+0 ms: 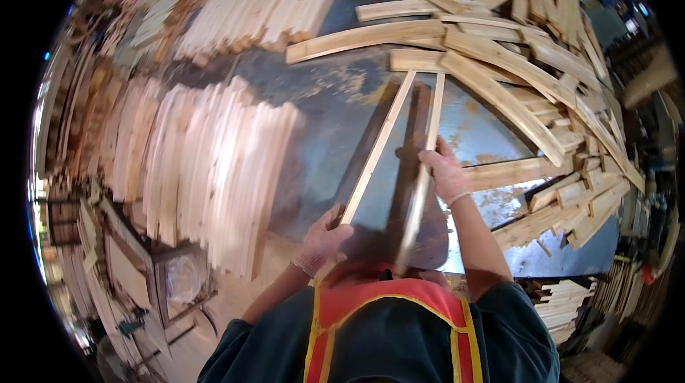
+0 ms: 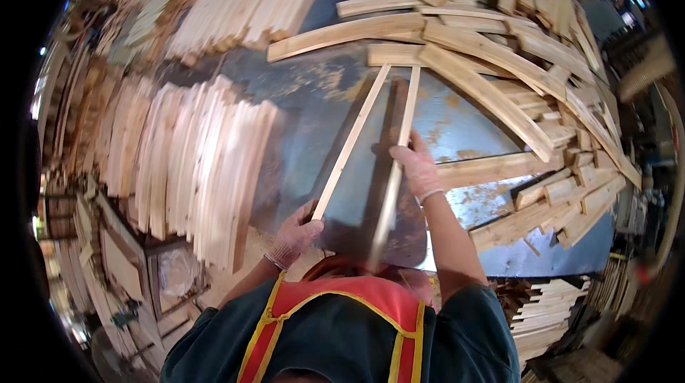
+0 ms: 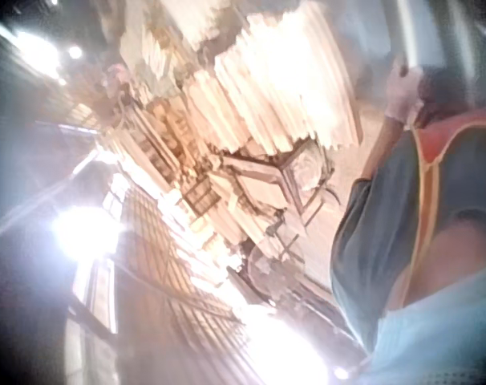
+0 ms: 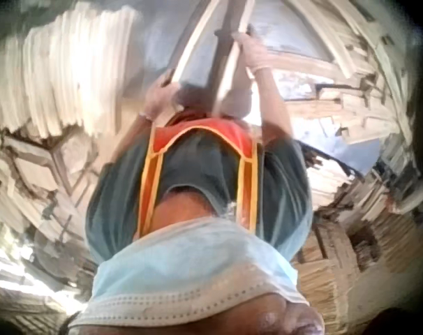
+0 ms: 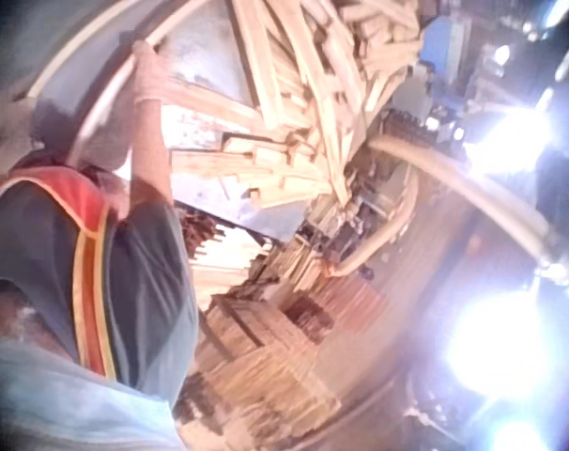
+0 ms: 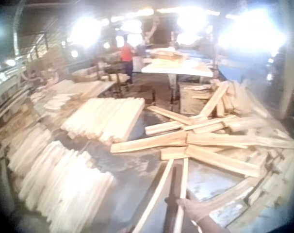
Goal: The person picks up wooden planks from a large pile on a metal table and stacks them neatly. They repeatedly grab handfuls of planks, align them, and place them into a growing stack on the left side of the table.
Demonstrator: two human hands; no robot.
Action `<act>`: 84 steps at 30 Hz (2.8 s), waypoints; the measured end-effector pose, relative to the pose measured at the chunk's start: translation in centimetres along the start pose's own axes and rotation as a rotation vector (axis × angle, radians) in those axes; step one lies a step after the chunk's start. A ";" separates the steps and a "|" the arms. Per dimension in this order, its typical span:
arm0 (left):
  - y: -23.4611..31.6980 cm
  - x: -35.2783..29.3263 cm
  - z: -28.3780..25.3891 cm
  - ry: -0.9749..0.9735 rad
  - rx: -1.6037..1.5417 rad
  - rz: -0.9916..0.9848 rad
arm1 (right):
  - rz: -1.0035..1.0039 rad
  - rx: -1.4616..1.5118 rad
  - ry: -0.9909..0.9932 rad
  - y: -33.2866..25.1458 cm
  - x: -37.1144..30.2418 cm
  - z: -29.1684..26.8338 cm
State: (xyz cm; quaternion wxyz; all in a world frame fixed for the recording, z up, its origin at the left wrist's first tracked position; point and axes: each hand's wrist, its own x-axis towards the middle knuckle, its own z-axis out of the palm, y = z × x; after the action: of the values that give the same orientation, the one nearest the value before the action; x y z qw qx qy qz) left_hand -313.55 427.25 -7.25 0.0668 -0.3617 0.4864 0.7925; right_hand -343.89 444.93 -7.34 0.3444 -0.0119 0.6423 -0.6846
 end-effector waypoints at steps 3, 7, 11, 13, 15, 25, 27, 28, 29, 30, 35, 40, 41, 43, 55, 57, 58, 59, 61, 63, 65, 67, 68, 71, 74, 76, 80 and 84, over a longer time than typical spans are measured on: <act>-0.6 -5.6 -3.8 0.031 0.006 0.060 | 0.107 -0.468 -0.147 5.5 0.7 9.8; -0.5 -10.2 -7.4 0.388 1.335 0.178 | 0.125 -0.636 -0.327 10.2 -0.6 22.7; -1.5 -10.8 -10.7 0.665 1.626 0.287 | 0.116 -0.753 -0.611 9.9 -1.7 28.4; -2.1 -10.2 -12.2 0.709 1.724 0.224 | -0.058 -0.662 -0.692 7.5 -1.5 25.5; -2.5 -9.5 -12.7 0.752 1.708 0.324 | -0.272 -0.918 -0.593 3.4 -0.7 18.4; 3.5 -1.4 1.3 0.281 1.543 0.619 | -0.154 -1.996 -0.500 -6.8 -1.9 -6.4; 4.4 1.2 4.9 0.170 1.550 0.620 | -0.238 -1.715 -0.705 -6.4 -2.3 -4.7; 4.8 2.6 6.5 0.127 1.567 0.635 | -0.486 -1.687 -0.798 -6.3 -2.4 -4.3; 5.1 3.7 7.8 0.080 1.587 0.648 | -0.712 -1.657 -0.743 -6.6 -1.9 -4.7; 5.3 4.5 9.0 0.053 1.603 0.650 | -0.671 -1.676 -0.514 -6.8 -1.7 -5.6; 5.9 7.1 11.5 0.075 1.602 0.631 | -0.747 -1.982 0.045 -10.5 3.4 -17.7; 5.9 7.5 8.7 0.119 1.447 0.539 | -0.049 -1.644 -0.311 -10.0 2.0 -17.4; 5.8 7.2 7.9 0.150 1.401 0.534 | 0.251 -1.322 -0.354 -9.4 0.2 -15.8; 5.6 6.6 6.6 0.197 1.307 0.550 | 0.339 -0.794 -0.310 -7.3 -4.5 -11.8; 0.1 1.7 3.6 0.041 1.371 0.441 | -0.866 -0.914 1.010 -40.3 12.1 -21.3; -2.0 2.1 3.4 0.029 1.380 0.459 | -0.781 -0.902 0.698 -35.9 13.4 -16.4; -2.8 2.3 3.5 0.011 1.346 0.458 | -0.749 -1.003 0.554 -31.6 14.0 -13.2; -3.4 2.5 3.7 -0.002 1.312 0.460 | -0.783 -1.156 0.576 -25.7 14.7 -9.8; -3.5 2.9 4.4 0.096 1.553 0.471 | -0.621 -1.459 0.445 -15.7 16.1 -4.6; -2.3 3.2 5.4 0.143 1.586 0.453 | -0.631 -1.568 0.424 -9.1 16.6 -2.0; 0.0 3.5 6.6 0.140 1.390 0.414 | -0.595 -1.427 0.401 -6.9 16.0 -0.6; 2.5 4.4 7.6 0.201 1.395 0.315 | -0.586 -1.273 0.318 -6.7 12.2 0.7; 3.5 4.9 8.0 0.272 1.361 0.332 | -0.576 -1.164 0.231 -7.0 9.6 1.4; 5.8 6.7 8.6 0.563 1.142 0.489 | -0.684 -1.175 -0.037 -8.3 2.1 0.2; 7.5 9.0 8.5 0.638 1.323 0.510 | -0.872 -1.374 0.420 -9.9 1.5 -7.5; 8.7 11.0 9.2 0.594 1.469 0.482 | -0.503 -1.370 0.783 -10.3 2.9 -14.3; 13.0 16.7 12.4 0.494 1.462 0.469 | -0.322 -1.444 0.791 -6.9 4.4 -19.7; 16.2 20.5 13.9 0.255 1.527 0.269 | -0.426 -0.991 0.638 -3.6 2.3 -14.4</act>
State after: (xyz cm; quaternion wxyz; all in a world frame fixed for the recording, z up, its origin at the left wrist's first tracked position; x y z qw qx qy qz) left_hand -342.99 425.20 -4.95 0.1441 -0.2419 0.9400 0.1925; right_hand -353.88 456.19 -7.65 -0.0546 -0.0928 0.9381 -0.3291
